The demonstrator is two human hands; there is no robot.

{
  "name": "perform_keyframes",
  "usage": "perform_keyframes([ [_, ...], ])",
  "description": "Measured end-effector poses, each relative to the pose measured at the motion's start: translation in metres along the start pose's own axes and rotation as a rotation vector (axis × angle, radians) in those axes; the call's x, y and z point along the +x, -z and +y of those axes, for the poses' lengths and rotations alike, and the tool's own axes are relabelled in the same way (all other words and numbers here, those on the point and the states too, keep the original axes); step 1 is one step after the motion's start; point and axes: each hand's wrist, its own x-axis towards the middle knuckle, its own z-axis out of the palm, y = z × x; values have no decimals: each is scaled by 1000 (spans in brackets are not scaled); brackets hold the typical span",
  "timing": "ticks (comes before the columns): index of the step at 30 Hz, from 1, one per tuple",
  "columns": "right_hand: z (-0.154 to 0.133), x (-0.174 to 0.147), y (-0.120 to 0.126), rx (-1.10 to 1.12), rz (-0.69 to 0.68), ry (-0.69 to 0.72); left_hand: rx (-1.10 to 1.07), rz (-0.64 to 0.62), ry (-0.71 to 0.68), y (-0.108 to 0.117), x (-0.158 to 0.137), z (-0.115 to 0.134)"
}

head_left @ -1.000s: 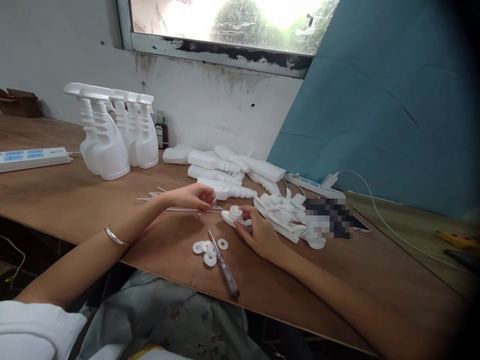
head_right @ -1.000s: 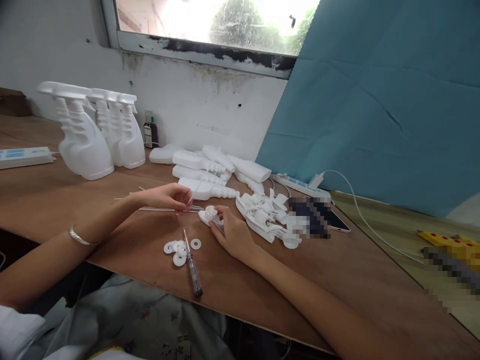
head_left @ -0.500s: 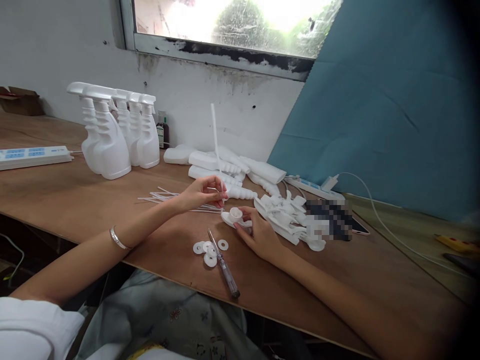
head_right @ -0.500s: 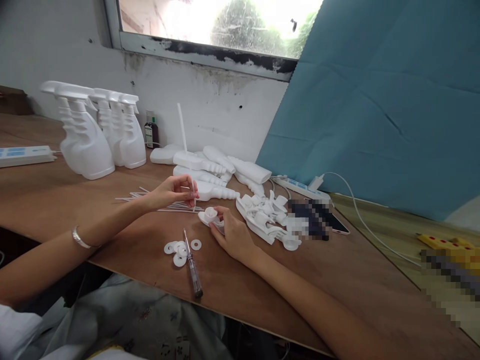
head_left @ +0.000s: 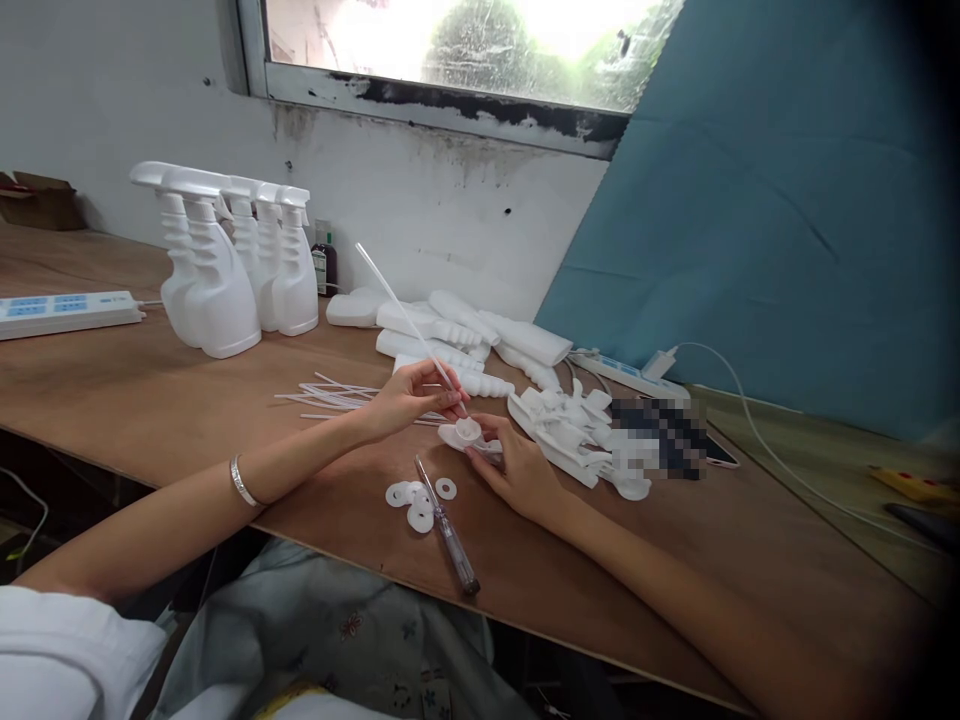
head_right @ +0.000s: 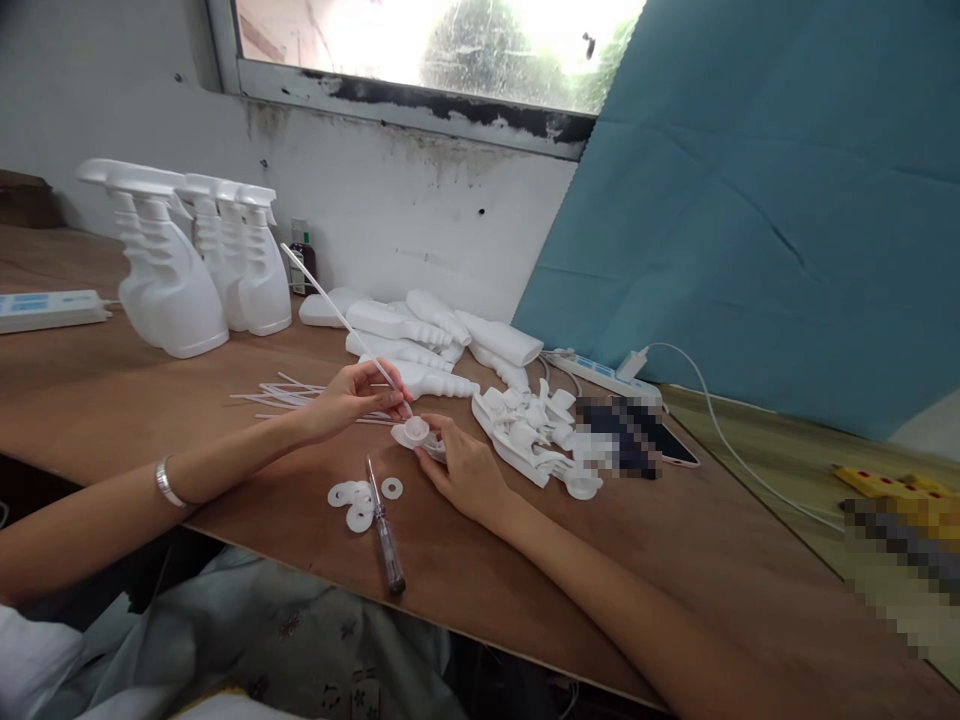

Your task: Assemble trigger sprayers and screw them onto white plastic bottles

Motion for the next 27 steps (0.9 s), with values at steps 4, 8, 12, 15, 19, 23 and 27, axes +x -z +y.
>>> perform_keyframes([
  [4, 0, 0, 0, -26, 3, -3, -10, -11, 22, -3, -1, -3],
  [8, -1, 0, 1, -31, 5, 3, -9, -11, 19, -4, -1, -3],
  [12, -2, 0, 2, -21, -3, 5, -3, -2, 16, -3, 0, -3],
  [15, -2, 0, 3, -14, -6, -2, -3, -15, -1, -1, 1, -4],
  [19, -1, 0, 1, -2, -7, -9, 9, -41, -27, 2, 2, -7],
  [23, 0, 0, 0, 1, 1, -5, 58, -57, -61, 2, 2, -7],
  [27, 1, 0, 0, 8, 4, 4, 100, -62, -63, 0, 2, -5],
])
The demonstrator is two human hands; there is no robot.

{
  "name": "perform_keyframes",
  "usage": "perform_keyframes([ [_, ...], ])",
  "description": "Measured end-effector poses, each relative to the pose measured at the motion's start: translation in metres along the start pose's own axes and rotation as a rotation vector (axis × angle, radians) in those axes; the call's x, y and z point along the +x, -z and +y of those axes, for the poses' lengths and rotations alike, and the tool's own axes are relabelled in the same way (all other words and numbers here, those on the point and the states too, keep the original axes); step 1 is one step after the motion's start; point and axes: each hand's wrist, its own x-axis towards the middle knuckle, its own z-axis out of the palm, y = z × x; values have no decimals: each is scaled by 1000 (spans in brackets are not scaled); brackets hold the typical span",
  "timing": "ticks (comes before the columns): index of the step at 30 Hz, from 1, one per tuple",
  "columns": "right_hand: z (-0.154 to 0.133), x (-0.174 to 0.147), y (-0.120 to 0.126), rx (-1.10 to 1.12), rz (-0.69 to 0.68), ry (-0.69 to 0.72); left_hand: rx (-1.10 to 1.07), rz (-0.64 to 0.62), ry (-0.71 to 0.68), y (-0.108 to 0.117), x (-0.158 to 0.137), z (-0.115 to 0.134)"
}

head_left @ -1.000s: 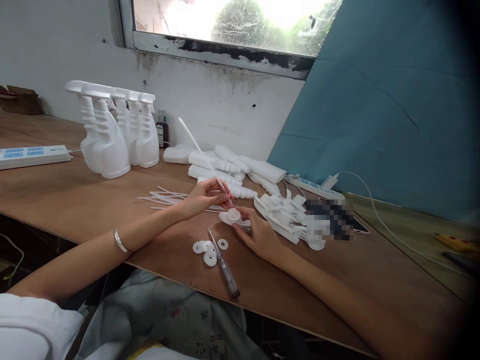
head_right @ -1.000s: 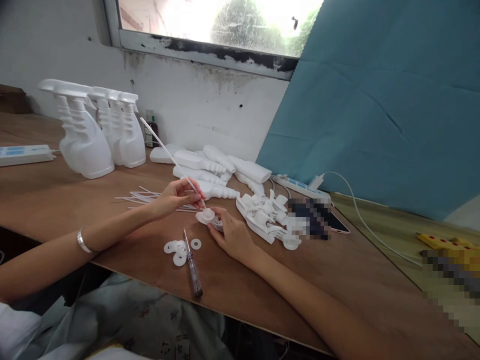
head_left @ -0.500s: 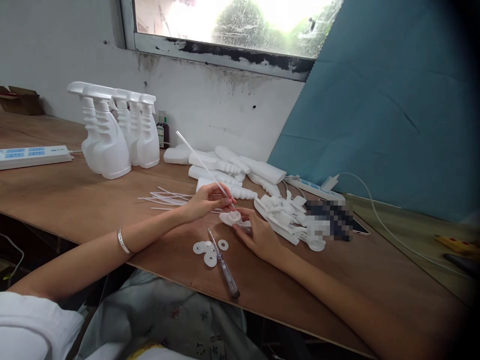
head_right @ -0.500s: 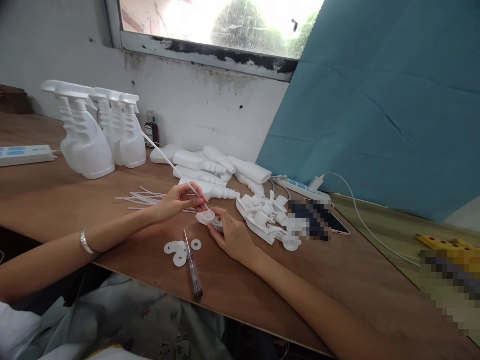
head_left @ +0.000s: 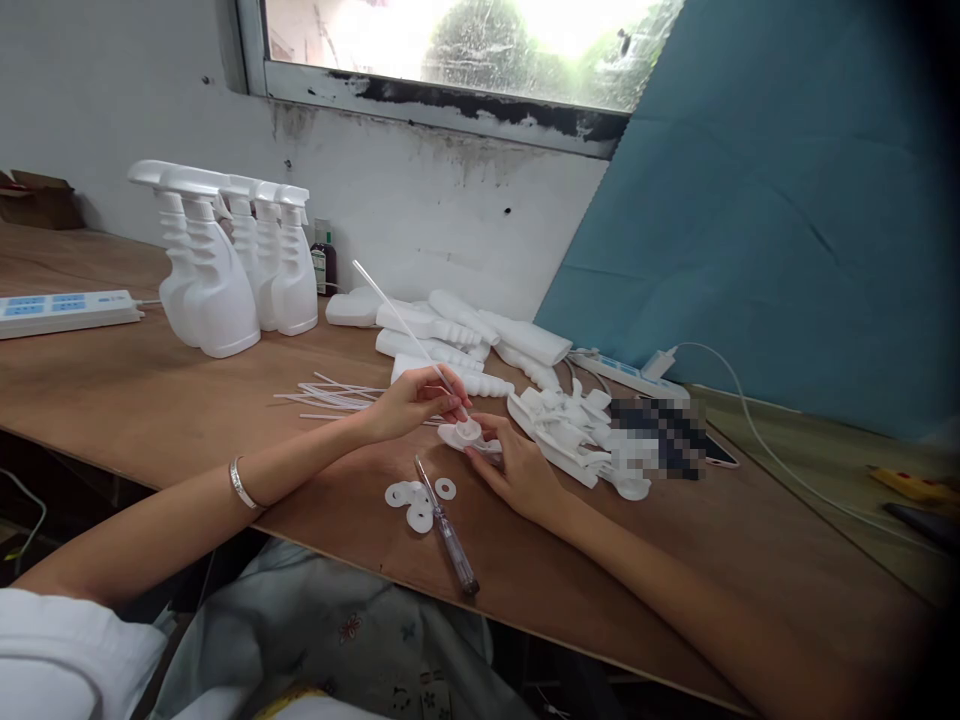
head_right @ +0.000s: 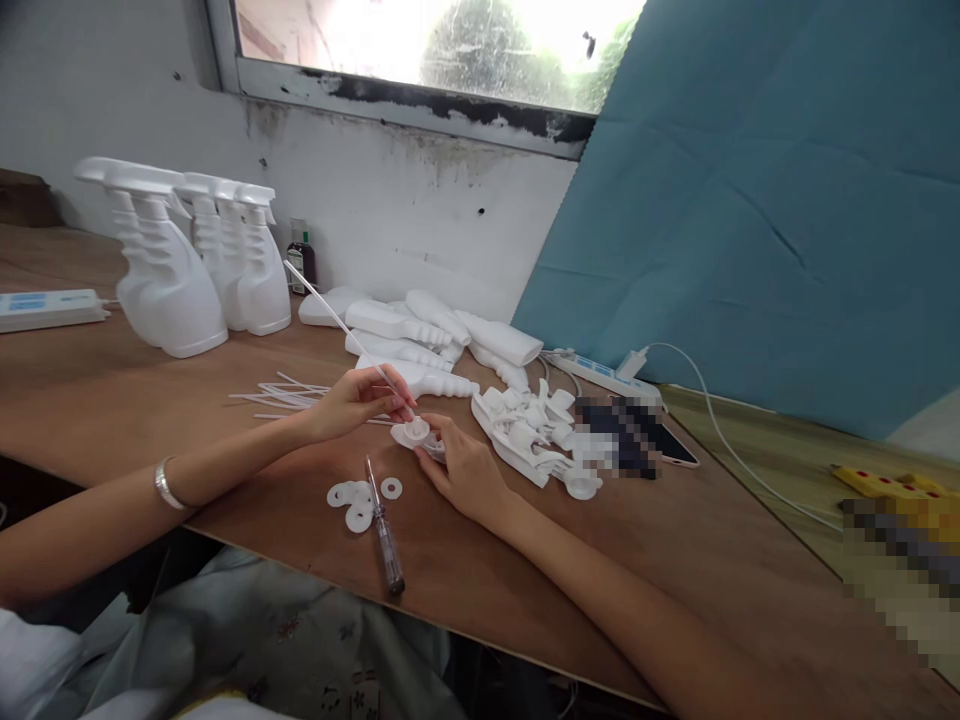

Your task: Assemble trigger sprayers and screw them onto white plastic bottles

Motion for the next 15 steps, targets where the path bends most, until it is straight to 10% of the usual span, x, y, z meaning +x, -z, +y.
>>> perform_keyframes([
  [15, 0, 0, 0, -34, 24, 15, 81, -88, -26, -9, 3, -17],
])
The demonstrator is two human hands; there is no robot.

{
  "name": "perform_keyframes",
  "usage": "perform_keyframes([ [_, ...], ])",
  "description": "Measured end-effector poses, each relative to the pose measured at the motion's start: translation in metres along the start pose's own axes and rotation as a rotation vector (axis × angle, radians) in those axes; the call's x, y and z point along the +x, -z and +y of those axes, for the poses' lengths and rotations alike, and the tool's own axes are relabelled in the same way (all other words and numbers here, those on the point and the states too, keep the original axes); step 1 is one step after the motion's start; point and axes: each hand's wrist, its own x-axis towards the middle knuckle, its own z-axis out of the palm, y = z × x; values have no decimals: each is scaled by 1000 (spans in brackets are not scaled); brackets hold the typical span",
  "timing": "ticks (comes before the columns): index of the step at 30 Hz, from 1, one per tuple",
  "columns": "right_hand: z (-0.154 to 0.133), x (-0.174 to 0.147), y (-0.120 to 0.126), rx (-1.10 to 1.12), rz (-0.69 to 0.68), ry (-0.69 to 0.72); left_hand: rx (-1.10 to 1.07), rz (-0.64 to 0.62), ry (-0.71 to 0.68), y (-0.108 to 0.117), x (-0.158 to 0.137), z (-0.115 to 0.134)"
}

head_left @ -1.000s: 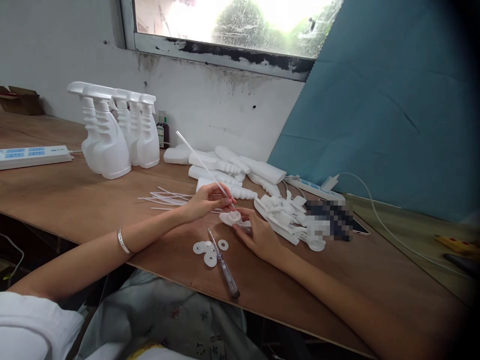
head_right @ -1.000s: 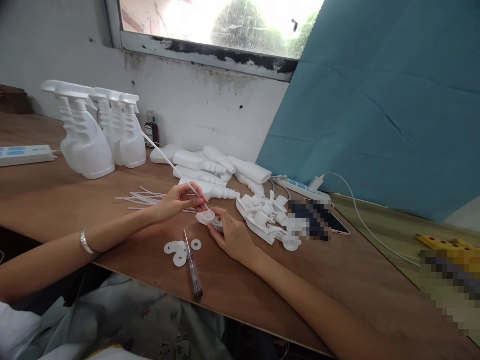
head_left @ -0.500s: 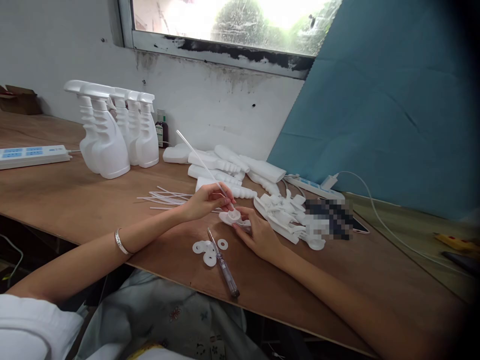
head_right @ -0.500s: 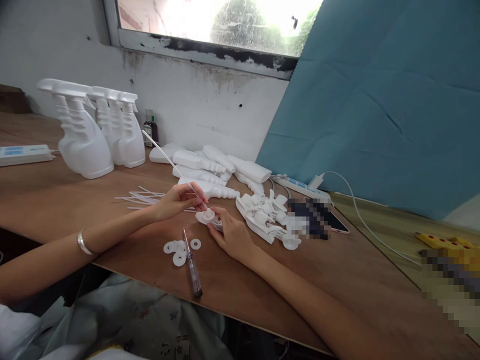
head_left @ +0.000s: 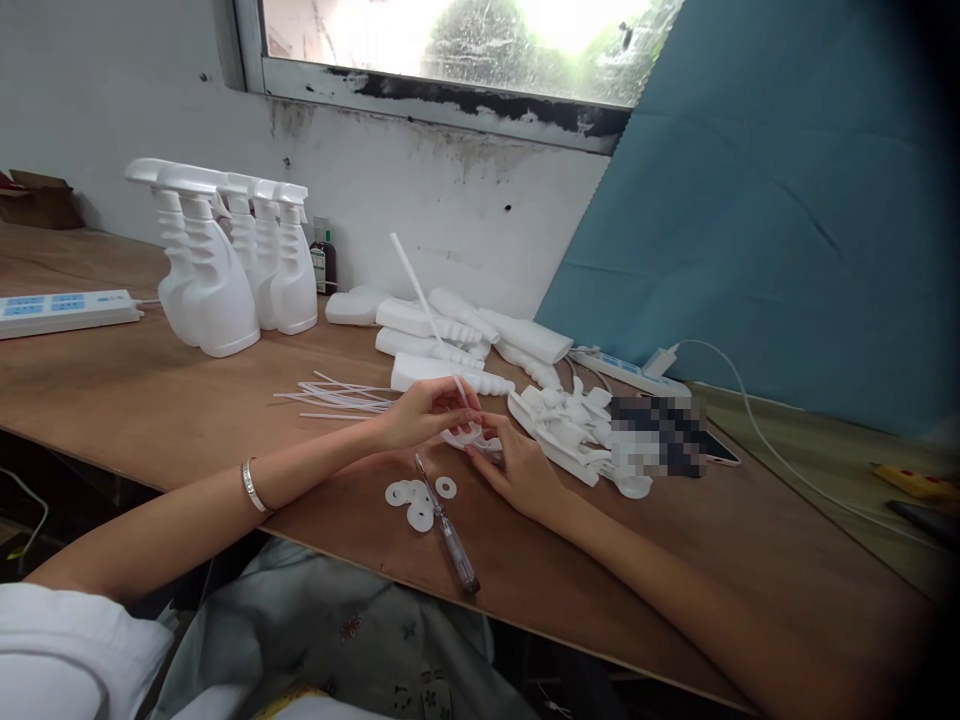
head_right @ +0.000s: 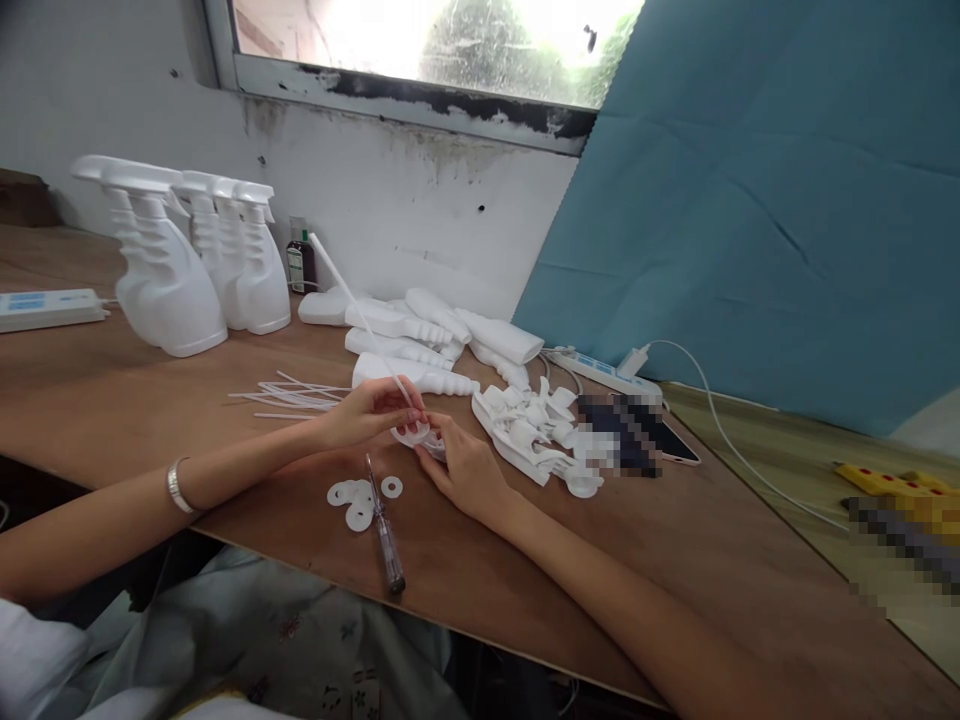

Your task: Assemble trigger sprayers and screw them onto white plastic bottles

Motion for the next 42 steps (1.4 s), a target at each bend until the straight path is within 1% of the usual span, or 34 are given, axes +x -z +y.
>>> perform_keyframes([
  [3, 0, 0, 0, 5, 0, -7, -3, -3, 21, 0, 0, 0],
  [6, 1, 0, 0, 3, 2, 5, 21, 16, 12, 0, 0, 0],
  [11, 1, 0, -1, -8, 23, 26, 275, 91, -50, 0, 0, 0],
  [14, 0, 1, 0, -4, 27, 28, 334, 95, -77, 2, 1, 1],
  [19, -1, 1, 0, 24, 22, 24, 367, 129, -71, 3, 1, 4],
  [23, -2, 0, 1, 50, 2, 25, 333, 169, -46, 0, 1, 8],
  [28, -4, -1, 1, 90, -19, 34, 265, 166, -34, 0, 0, 11],
  [35, -6, -2, 2, 62, -19, 42, 357, 119, -93, -1, -2, 12],
  [42, -6, -1, 3, 179, -44, -28, 346, 163, -106, -1, -2, 14],
])
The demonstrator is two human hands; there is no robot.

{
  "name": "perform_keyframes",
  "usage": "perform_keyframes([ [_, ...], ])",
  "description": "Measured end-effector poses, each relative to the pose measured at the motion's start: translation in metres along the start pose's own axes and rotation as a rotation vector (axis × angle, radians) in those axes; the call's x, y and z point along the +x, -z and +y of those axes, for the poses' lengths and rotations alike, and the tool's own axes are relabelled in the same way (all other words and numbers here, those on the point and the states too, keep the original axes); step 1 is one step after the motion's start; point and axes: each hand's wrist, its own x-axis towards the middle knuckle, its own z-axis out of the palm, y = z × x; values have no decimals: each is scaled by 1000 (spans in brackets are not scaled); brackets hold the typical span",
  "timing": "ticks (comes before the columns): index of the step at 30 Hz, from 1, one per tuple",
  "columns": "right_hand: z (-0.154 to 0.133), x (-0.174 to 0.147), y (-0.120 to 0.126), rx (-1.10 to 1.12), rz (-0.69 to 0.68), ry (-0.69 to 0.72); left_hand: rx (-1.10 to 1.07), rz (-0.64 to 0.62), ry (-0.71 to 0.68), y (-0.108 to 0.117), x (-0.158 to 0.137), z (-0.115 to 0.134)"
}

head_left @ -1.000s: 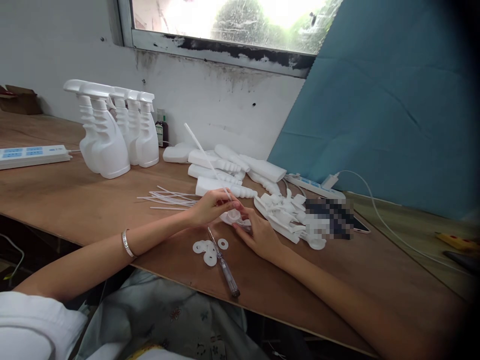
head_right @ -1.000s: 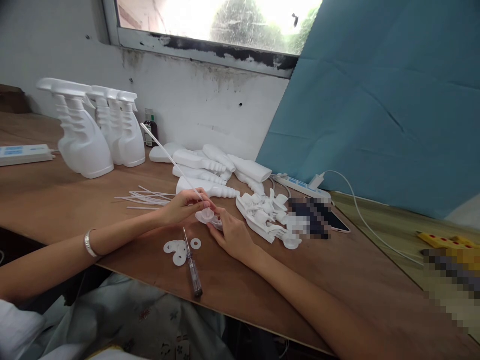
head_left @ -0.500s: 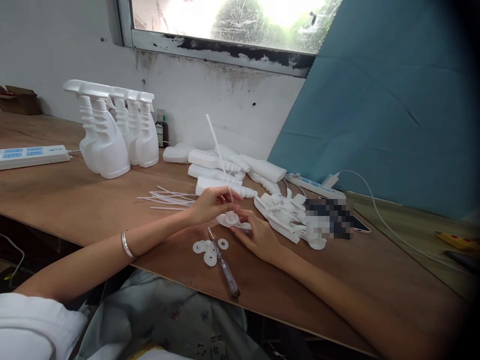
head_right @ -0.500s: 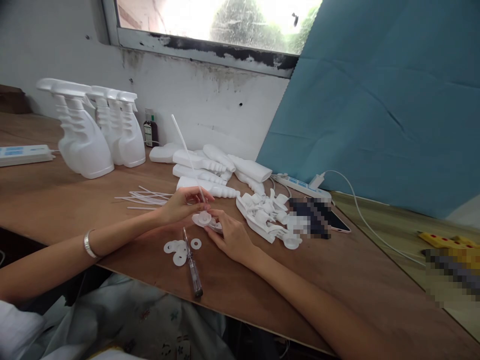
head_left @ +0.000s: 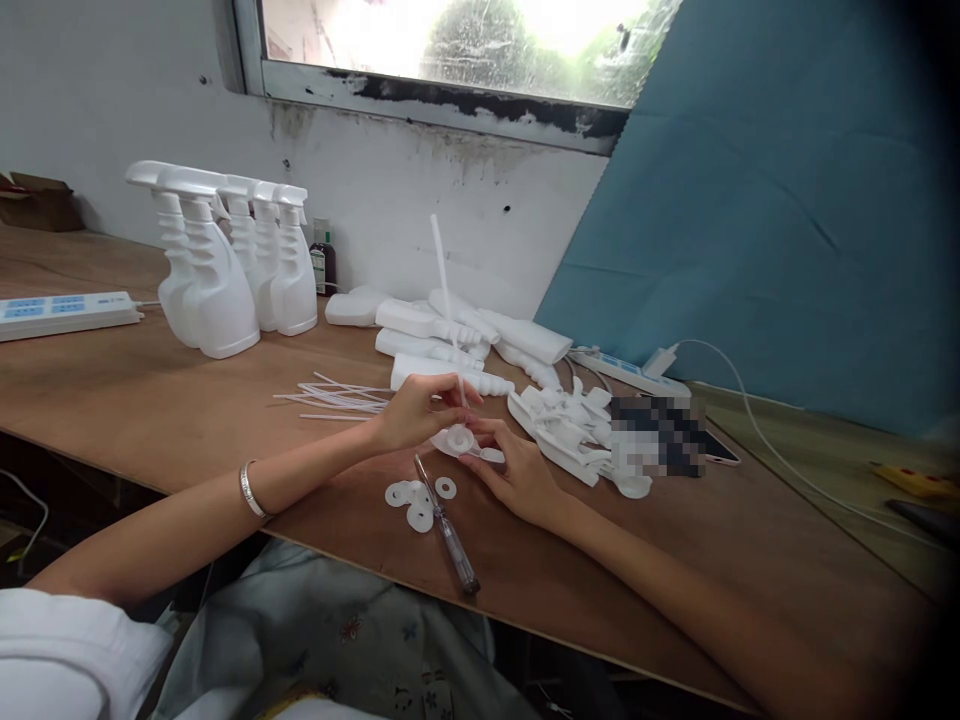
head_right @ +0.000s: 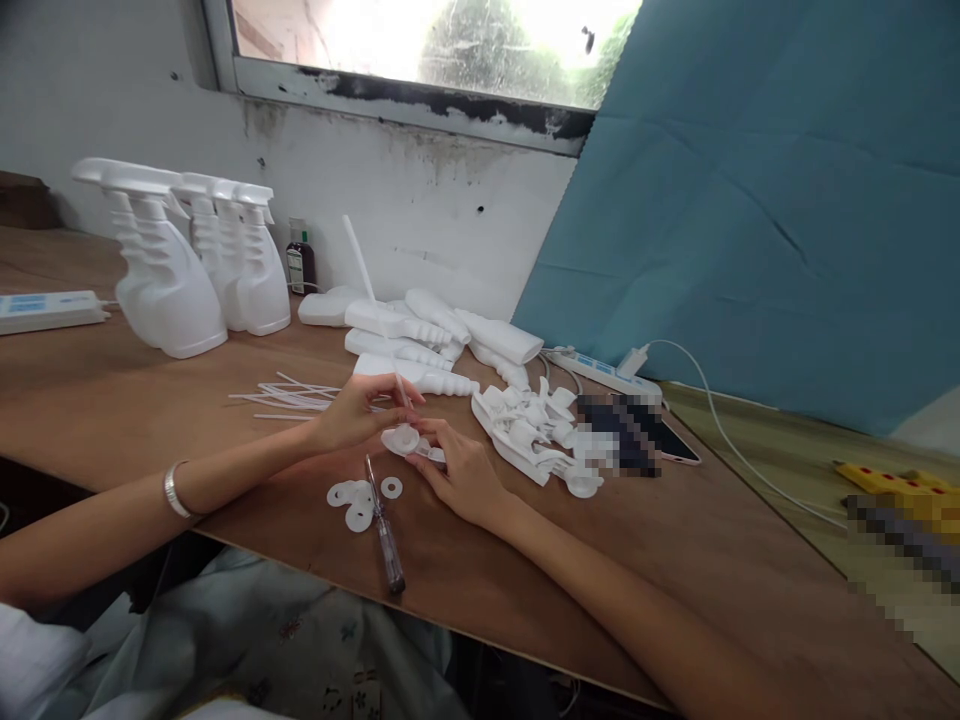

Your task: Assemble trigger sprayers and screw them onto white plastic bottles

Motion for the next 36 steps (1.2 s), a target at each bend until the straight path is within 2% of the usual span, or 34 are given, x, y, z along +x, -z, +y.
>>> perform_keyframes([
  [4, 0, 1, 1, 60, -15, -52, -19, 10, -2, 0, 0, 1],
  [11, 0, 2, 1, 58, -9, -55, -86, -1, 37, 0, -1, -2],
  [17, 1, 2, 0, 32, 0, -39, -258, 40, 117, -1, -1, -6],
  [22, 2, 1, -1, 44, -8, -59, -422, 59, 116, -3, -1, -10],
  [36, 3, 1, 0, 55, -21, -67, -375, 70, 125, -3, 0, -10],
])
